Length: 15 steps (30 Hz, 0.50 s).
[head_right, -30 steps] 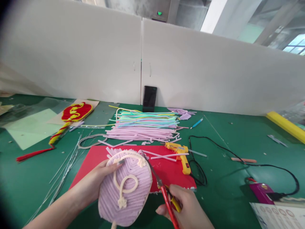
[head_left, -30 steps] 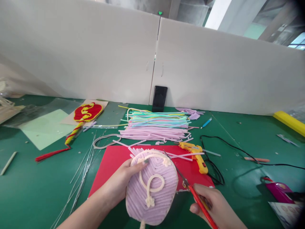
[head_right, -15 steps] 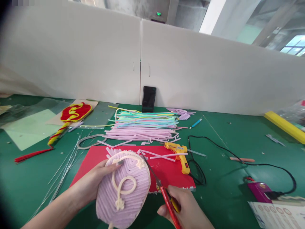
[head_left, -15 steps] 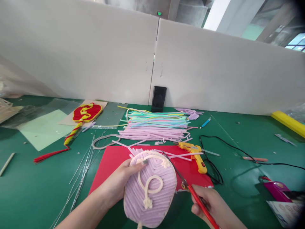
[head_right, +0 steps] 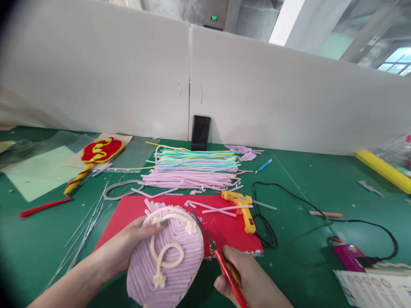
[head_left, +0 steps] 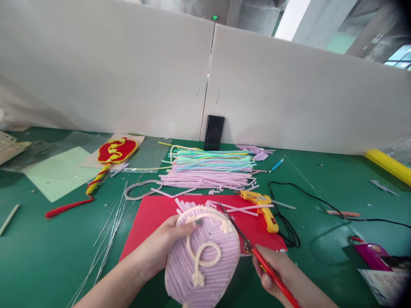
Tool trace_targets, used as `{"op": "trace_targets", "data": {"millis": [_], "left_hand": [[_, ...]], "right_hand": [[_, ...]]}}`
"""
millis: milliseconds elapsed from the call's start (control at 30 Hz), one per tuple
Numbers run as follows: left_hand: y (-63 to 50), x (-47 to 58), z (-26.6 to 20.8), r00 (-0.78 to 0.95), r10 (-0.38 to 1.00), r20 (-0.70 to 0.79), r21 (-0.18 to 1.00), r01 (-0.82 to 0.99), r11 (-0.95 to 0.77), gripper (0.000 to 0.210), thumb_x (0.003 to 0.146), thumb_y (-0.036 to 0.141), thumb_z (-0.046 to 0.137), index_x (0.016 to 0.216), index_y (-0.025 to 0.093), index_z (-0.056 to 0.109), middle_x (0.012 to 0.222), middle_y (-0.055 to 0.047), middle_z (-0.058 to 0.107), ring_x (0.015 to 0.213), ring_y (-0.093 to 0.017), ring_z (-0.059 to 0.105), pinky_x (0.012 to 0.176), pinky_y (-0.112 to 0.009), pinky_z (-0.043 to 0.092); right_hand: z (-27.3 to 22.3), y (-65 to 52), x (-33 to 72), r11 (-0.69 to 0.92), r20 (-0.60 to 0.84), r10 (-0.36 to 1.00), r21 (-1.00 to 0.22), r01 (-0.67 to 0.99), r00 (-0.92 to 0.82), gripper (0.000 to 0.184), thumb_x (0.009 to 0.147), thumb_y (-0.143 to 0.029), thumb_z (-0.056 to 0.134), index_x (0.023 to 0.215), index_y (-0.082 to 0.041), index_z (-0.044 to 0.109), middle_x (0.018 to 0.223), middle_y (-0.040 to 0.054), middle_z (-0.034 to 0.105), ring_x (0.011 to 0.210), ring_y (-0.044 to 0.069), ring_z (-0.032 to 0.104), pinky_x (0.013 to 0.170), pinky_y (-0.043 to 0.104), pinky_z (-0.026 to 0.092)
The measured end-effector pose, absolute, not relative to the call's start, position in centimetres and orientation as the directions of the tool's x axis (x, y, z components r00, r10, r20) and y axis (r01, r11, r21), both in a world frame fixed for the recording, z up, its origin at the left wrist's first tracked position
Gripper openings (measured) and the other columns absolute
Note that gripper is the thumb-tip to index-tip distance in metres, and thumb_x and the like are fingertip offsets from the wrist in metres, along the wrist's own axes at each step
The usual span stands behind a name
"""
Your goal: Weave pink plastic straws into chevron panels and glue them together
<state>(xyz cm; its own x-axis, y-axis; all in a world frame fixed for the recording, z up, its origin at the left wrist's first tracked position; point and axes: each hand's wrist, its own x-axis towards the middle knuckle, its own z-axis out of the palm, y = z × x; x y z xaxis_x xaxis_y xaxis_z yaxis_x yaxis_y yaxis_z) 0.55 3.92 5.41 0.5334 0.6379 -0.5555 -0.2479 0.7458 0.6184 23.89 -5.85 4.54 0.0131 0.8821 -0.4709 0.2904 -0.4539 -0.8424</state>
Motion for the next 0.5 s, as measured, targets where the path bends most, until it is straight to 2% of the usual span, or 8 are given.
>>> {"op": "trace_targets", "data": {"millis": [167,367,500], "left_hand": [[4.0,0.4,5.3,0.522,0.636,-0.568,0.624,-0.230,0.747,0.016,0.066,0.017,0.070,0.079,0.010,0.064,0.070,-0.010,0.071,0.063,-0.019,0.067,0.063,-0.028,0.054],[4.2,0.4,5.1,0.527,0.629,-0.572,0.628,-0.213,0.749,0.021,0.065,0.019,0.071,0.082,0.009,0.065,0.073,-0.011,0.071,0.064,-0.020,0.067,0.064,-0.030,0.053],[4.2,0.4,5.1,0.537,0.629,-0.562,0.628,-0.218,0.747,0.021,0.067,0.019,0.070,0.085,0.009,0.065,0.074,-0.011,0.071,0.065,-0.020,0.067,0.065,-0.030,0.053]], "right_hand": [[5.1,-5.7,23.3,-0.514,-0.530,0.848,-0.809,0.286,0.023,0.047,0.061,-0.060,0.063,0.057,-0.019,0.040,0.059,-0.0042,0.037,0.053,0.008,0.033,0.049,0.017,0.038],[5.6,-5.6,22.7,-0.539,-0.554,0.832,-0.793,0.283,0.030,0.039,0.061,-0.042,0.066,0.055,-0.019,0.035,0.060,-0.0054,0.033,0.051,0.006,0.030,0.046,0.015,0.035],[5.3,-5.8,22.6,-0.532,-0.544,0.838,-0.805,0.265,0.029,0.037,0.058,-0.034,0.067,0.055,-0.019,0.033,0.060,-0.0060,0.032,0.052,0.005,0.034,0.048,0.015,0.036]]}}
